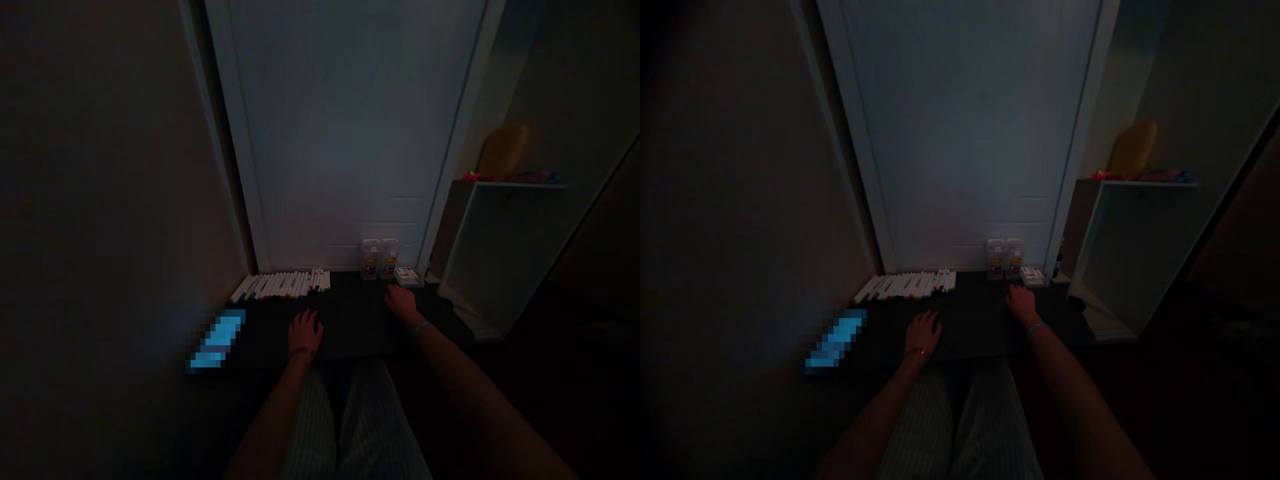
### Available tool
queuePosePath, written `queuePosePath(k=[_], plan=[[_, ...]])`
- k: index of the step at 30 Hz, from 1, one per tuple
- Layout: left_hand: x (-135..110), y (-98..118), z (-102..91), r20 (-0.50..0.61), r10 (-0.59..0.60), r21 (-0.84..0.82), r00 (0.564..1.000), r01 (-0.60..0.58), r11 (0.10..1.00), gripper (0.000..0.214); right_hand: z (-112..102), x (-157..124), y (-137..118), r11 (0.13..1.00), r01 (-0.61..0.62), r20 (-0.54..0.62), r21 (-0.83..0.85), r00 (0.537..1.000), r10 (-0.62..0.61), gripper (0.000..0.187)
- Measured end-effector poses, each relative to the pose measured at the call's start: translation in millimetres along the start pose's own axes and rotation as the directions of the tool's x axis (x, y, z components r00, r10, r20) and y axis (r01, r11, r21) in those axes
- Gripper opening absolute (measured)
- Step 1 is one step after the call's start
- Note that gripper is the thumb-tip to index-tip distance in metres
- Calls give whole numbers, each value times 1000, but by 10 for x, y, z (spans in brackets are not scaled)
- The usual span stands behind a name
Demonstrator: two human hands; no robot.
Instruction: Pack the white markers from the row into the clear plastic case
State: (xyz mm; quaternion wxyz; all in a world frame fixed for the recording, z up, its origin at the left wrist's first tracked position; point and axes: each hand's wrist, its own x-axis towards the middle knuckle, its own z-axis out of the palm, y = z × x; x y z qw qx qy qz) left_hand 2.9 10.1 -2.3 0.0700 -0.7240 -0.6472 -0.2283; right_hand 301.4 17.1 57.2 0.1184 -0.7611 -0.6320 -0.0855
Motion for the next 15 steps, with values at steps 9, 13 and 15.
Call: queuePosePath(k=[9, 13, 15], plan=[[32, -73, 92, -15, 45, -42, 999, -45, 998, 40, 97, 294, 638, 983, -165, 44, -86, 985, 169, 50], [31, -73, 90, -22, 40, -54, 999, -41, 998, 40, 203, 414, 738, 982, -136, 58, -130, 988, 144, 64], [30, -74, 81, -20, 33, -55, 999, -34, 998, 40, 255, 476, 752, 984, -111, 61, -141, 991, 121, 69]])
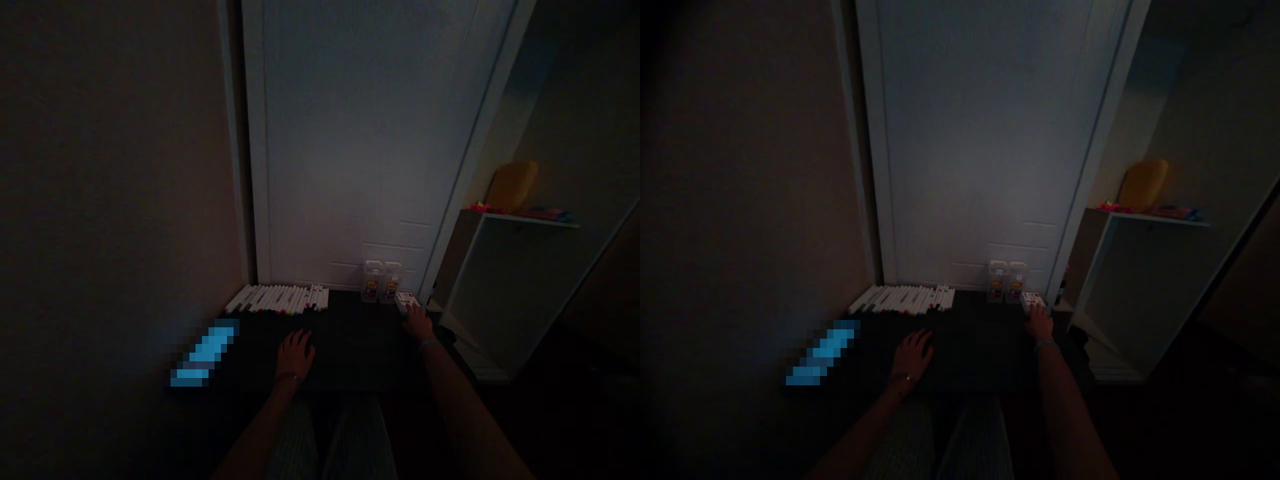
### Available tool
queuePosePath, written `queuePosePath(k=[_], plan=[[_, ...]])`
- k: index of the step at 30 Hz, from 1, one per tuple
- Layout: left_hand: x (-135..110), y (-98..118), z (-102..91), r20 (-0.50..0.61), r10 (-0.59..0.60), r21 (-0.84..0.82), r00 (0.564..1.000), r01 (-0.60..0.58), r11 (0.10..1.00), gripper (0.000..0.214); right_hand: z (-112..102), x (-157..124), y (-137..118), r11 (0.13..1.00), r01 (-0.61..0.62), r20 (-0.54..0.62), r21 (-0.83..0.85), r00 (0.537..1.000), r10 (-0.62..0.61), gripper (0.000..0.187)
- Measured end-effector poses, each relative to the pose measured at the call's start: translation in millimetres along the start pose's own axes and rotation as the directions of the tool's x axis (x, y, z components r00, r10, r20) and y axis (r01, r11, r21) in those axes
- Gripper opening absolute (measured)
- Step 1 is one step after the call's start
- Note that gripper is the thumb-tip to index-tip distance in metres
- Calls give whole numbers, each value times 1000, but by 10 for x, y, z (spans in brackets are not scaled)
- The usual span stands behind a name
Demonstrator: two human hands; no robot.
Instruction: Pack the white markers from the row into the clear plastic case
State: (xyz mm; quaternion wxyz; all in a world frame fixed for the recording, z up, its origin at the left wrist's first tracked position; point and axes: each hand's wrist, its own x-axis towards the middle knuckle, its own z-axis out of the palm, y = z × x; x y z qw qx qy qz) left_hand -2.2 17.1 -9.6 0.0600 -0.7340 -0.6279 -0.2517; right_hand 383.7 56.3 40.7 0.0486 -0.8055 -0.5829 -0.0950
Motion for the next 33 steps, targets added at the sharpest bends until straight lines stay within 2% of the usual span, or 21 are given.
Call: queuePosePath(k=[5, 9, 13, 18, 20, 22, 27, 31, 33], plan=[[7, -32, 21, 5, -16, 3, 1000, 16, 1000, 39, 122, 119, 23, 1000, 25, -40, -3, 999, -25, 67], [28, -65, 74, 5, 5, -9, 1000, -5, 1000, 39, 214, 85, 99, 999, 41, -88, 4, 995, -40, 61], [49, -62, 88, 1, -25, -25, 1000, 25, 999, 41, 233, -109, 171, 998, 61, -145, -7, 987, -62, 59], [50, -50, 15, 3, 2, -94, 1000, -2, 996, 44, 137, -532, 120, 994, 106, -211, -26, 971, -109, 52], [51, -56, -7, -16, -17, -124, 1000, 15, 992, 43, 97, -725, -13, 989, 149, -251, -27, 956, -151, 48], [54, -63, -7, -46, -25, -151, 999, 18, 988, 43, 76, -909, -230, 966, 258, -354, 9, 904, -238, 46], [41, -49, 14, -126, 59, -237, 990, -88, 967, 47, 78, -1288, -994, 903, 392, -477, 177, 836, -270, 43], [19, -13, -36, -170, 131, -246, 977, -171, 954, 46, 40, -1500, -1556, 723, 610, -506, 323, 757, -413, 47], [12, 4, -81, -171, 151, -248, 974, -190, 950, 45, 2, -1545, -1754, 623, 661, -527, 419, 736, -426, 45]])
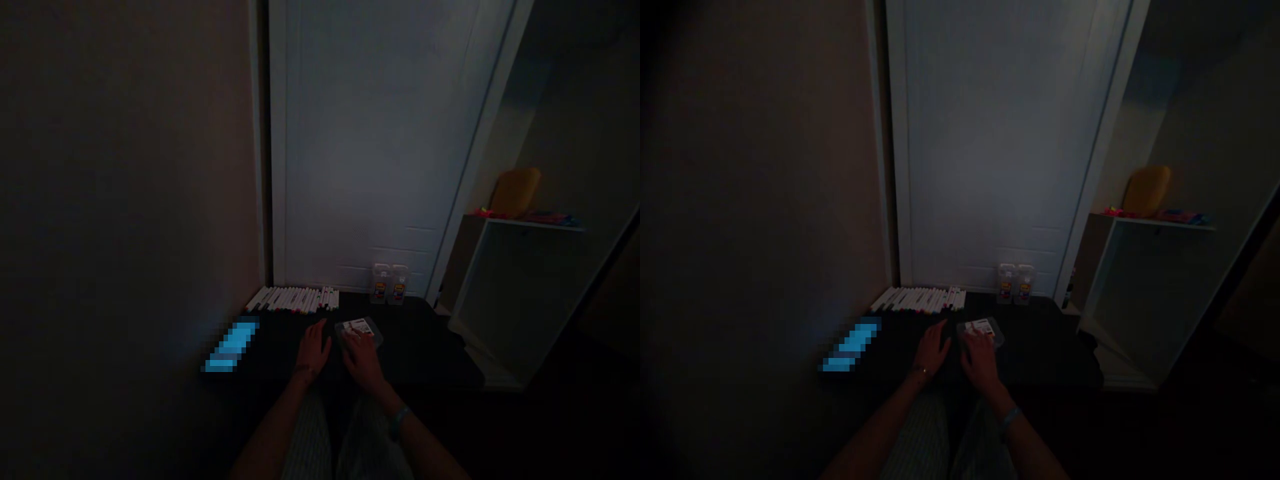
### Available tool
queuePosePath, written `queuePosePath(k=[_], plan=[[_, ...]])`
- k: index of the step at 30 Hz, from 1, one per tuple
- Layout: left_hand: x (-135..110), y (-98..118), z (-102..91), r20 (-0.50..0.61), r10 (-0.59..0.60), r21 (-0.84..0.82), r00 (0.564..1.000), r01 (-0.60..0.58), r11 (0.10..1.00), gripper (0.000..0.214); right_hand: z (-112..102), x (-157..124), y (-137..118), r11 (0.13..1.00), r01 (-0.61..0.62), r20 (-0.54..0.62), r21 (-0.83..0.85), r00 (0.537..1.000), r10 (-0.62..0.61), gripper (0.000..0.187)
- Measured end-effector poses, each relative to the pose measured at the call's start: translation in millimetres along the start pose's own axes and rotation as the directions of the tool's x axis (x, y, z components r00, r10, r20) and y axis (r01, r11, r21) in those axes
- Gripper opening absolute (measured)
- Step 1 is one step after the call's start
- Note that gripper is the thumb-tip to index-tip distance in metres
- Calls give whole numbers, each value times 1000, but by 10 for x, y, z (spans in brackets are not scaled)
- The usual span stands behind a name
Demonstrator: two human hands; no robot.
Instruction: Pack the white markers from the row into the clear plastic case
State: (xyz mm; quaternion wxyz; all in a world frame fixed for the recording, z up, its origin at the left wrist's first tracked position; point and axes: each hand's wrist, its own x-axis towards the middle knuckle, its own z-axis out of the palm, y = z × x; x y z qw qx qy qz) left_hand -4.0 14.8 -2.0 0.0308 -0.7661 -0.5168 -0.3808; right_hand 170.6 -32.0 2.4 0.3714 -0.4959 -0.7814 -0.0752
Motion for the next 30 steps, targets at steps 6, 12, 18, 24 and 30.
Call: queuePosePath(k=[6, 12, 18, 24, 30], plan=[[1, 87, -134, 86, 52, -39, 995, -49, 998, 45, 50, 130, -4, 918, -260, -233, 298, 913, 334, 30], [-15, 96, -156, 263, 143, -98, 954, -121, 988, 59, 62, 41, 261, 742, -493, -198, 454, 756, 624, 32], [-13, 43, -79, 195, 91, -73, 977, -78, 994, 46, 153, 152, 305, 746, -446, -75, 494, 833, 547, 29], [-2, 1, -48, 181, 2, -87, 983, 14, 996, 45, 135, 191, 359, 731, -395, -2, 556, 879, 477, 33], [0, 12, -78, 175, 3, -113, 985, 17, 993, 41, 125, 85, 343, 732, -415, -31, 541, 859, 511, 37]])
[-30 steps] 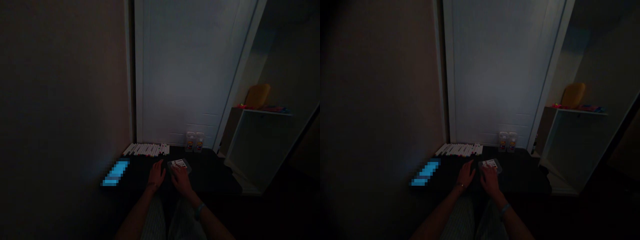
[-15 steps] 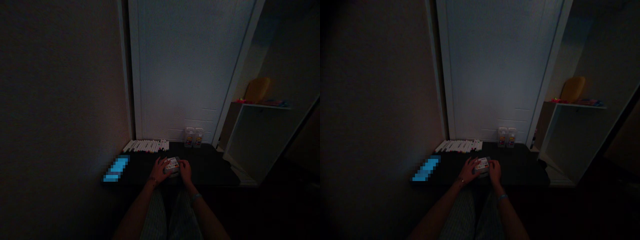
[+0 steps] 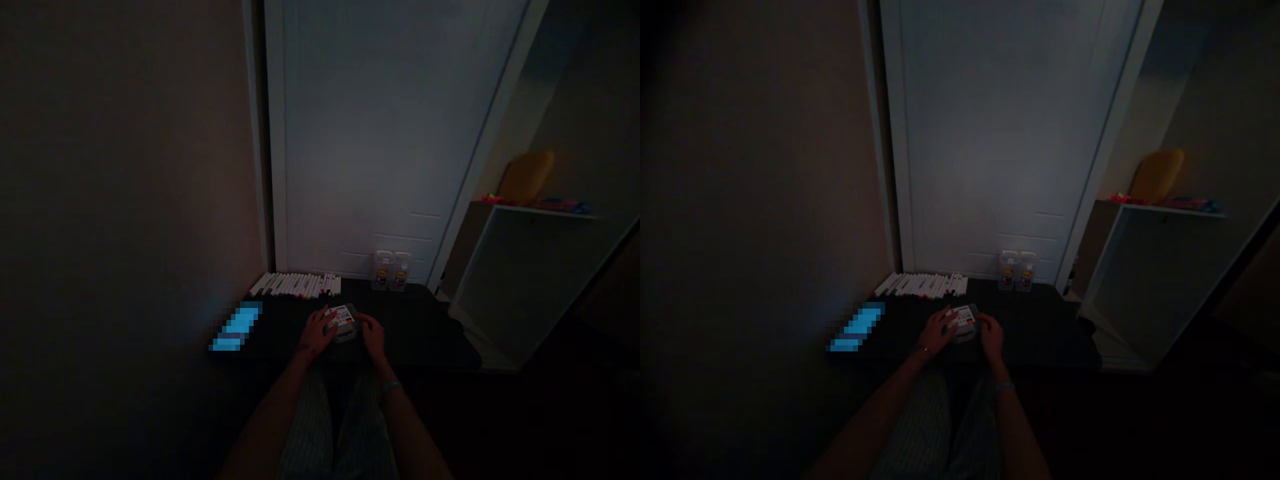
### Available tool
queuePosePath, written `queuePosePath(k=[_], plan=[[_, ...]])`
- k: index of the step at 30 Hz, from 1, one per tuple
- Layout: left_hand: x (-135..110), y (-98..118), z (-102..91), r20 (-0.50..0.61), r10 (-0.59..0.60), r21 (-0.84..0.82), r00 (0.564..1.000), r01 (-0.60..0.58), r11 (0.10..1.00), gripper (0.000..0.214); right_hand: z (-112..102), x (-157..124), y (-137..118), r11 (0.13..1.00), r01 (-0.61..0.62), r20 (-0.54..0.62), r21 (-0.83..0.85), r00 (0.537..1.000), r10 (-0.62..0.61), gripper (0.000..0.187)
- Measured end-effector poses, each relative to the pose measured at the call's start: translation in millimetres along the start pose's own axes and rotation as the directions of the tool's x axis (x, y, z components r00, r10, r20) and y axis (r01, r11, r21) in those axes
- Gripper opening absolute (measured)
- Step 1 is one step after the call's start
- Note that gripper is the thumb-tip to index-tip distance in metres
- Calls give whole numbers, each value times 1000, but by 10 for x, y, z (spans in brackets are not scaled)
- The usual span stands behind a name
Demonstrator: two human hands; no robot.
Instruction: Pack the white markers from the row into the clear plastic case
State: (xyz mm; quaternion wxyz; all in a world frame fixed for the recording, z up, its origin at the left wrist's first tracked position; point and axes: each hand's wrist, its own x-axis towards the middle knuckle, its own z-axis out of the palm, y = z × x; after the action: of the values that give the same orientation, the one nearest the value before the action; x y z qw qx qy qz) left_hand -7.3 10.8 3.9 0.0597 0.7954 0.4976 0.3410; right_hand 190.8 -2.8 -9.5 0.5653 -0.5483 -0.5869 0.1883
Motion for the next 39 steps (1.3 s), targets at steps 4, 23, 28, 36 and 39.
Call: queuePosePath(k=[4, 23, 28, 36, 39], plan=[[5, -25, 2, -8, -19, 17, 1000, 19, 1000, 44, 22, 1, -6, 999, 39, 56, 5, 998, -39, 41], [10, 1, -132, -28, -69, -420, 997, 51, 906, 52, -140, 15, -145, 975, -37, 59, 217, 998, 24, 39], [36, -25, -132, -64, -212, -630, 975, 126, 766, 42, -124, -75, -336, 963, 71, 107, 261, 989, -102, 37], [32, -53, -158, -46, -373, -786, 927, 197, 586, 57, -82, -172, -532, 960, 281, 160, -16, 948, -275, 37], [32, -75, -156, -55, -381, -814, 923, 180, 552, 58, -102, -168, -583, 941, 331, 170, -69, 933, -316, 38]])
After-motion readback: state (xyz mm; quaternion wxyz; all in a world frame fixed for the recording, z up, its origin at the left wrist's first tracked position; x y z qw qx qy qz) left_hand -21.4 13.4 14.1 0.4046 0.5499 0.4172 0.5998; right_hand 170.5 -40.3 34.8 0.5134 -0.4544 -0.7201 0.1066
